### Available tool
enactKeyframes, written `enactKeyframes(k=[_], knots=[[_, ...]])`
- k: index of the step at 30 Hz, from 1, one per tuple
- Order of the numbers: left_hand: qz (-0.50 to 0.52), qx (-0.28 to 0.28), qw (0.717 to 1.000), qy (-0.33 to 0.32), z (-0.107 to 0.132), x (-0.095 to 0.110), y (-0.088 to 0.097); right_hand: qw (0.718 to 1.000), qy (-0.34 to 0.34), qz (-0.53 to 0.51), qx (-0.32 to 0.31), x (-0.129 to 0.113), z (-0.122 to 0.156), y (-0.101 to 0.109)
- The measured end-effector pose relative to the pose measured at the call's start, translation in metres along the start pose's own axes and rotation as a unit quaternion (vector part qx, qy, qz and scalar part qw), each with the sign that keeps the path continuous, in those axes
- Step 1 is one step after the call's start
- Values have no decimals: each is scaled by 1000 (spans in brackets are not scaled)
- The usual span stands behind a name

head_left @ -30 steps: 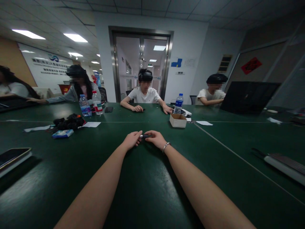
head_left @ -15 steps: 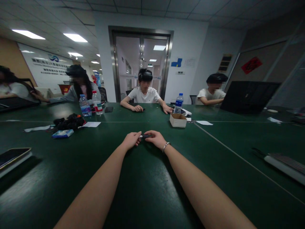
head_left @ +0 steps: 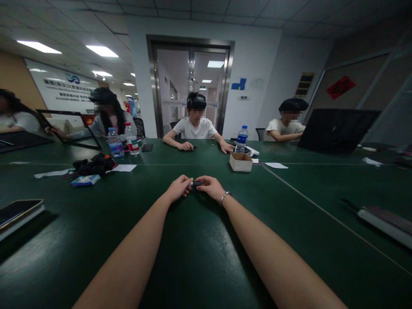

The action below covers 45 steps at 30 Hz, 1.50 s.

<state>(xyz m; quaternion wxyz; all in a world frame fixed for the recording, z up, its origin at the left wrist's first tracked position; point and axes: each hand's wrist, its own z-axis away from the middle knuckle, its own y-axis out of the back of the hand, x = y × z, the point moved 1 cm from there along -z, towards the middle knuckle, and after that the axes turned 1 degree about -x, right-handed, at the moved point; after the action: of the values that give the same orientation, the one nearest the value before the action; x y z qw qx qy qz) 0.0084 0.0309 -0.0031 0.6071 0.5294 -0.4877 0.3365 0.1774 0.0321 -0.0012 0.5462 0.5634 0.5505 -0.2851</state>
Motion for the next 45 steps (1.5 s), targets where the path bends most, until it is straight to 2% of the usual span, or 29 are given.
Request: enactKeyframes(k=[3,6,11,15,22,27,32,38,45], knots=[[-30,-8,1000,-3,-1,-2,0,1000,-3,4,-6,-1,1,0],[-52,6,999,12,-1,-2,0,1000,-3,9,-5,-3,2,0],[0,27,1000,-13,6,7,0,1000,1,5,-2,-2,1,0],[9,14,999,-44,8,9,1,1000,3,-7,-5,0,0,0],[-11,5,999,-52,2,2,-1,1000,-1,6,1,-2,1,-1],[20,21,999,-39,5,5,2,1000,-5,2,-5,-2,1,-1],[10,-2,998,-59,11,10,3,1000,-7,6,-1,-2,1,0],[21,15,999,-42,12,14,2,1000,-6,13,-1,-5,2,0],[40,17,999,-28,4,5,1,1000,-7,-3,-4,1,-1,-1]])
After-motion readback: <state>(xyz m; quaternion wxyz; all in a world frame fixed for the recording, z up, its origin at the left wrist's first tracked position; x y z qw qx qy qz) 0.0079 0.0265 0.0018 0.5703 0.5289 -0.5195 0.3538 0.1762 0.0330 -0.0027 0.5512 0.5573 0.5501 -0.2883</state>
